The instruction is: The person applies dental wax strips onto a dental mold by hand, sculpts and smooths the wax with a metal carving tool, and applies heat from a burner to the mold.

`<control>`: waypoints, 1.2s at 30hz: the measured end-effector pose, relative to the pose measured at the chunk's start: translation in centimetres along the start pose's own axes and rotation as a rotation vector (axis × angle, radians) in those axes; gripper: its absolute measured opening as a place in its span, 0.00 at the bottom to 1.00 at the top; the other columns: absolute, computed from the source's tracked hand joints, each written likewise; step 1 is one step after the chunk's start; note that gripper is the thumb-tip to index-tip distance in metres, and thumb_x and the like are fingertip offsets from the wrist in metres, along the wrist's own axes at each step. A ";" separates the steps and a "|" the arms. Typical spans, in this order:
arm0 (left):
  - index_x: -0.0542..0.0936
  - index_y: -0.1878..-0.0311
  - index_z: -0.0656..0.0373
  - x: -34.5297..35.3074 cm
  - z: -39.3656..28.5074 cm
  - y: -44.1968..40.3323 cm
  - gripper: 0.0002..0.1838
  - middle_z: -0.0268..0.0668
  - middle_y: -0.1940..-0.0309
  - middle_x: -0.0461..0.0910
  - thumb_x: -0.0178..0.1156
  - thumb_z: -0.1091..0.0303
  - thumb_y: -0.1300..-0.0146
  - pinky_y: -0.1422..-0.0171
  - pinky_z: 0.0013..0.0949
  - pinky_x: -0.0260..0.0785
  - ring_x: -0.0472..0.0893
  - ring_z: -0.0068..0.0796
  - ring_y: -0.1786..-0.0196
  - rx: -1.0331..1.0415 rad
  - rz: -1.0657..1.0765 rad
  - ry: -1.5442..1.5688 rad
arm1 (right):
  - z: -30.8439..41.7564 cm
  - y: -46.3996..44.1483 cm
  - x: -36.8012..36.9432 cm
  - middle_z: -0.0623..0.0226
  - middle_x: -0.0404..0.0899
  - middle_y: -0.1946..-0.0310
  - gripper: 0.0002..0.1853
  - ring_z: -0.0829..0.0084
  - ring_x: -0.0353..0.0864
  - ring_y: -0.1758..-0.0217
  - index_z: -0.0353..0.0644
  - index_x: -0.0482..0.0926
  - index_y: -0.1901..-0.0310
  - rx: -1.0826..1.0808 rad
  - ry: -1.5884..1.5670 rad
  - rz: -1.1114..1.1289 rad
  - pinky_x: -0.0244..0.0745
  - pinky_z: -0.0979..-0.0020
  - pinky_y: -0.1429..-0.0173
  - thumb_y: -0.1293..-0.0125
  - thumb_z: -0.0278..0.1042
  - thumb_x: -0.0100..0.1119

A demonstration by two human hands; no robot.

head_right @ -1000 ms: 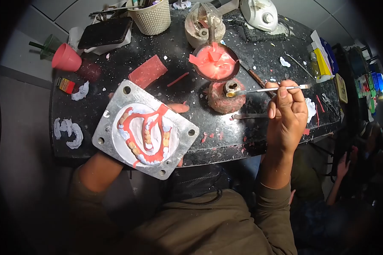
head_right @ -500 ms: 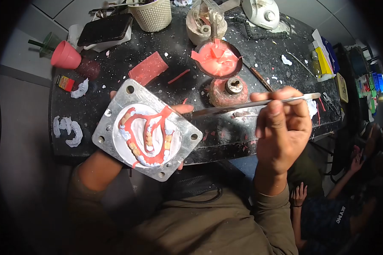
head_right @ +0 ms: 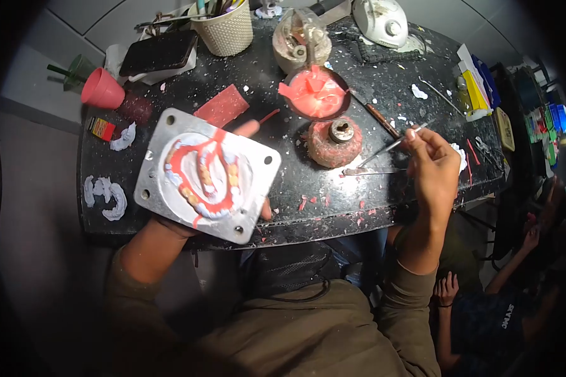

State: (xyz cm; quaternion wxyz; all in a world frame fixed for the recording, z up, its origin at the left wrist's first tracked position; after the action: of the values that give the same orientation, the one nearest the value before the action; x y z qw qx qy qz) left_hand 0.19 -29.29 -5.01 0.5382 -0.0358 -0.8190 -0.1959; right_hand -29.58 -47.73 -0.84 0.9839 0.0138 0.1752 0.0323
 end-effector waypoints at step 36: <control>0.49 0.18 0.68 5.5 -3.3 3.7 0.73 0.59 0.18 0.48 0.71 0.23 0.52 0.18 0.61 0.59 0.59 0.59 0.19 0.550 0.118 -0.684 | 11.5 13.0 11.2 0.53 0.82 0.58 0.38 0.53 0.82 0.58 0.34 0.77 0.45 -0.733 0.128 0.354 0.78 0.58 0.52 0.59 0.38 0.84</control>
State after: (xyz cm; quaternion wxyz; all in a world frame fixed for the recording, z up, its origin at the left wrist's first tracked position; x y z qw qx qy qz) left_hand 1.75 -27.90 2.07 0.2360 -0.0009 -0.9682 0.0835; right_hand -15.88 -34.22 6.61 0.8899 -0.3099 0.2080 0.2622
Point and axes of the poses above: each hand's wrist, its own y-axis away from the middle knuckle, its own x-axis out of the palm, z = x × y, the point moved 9 cm from there along -y, towards the middle knuckle
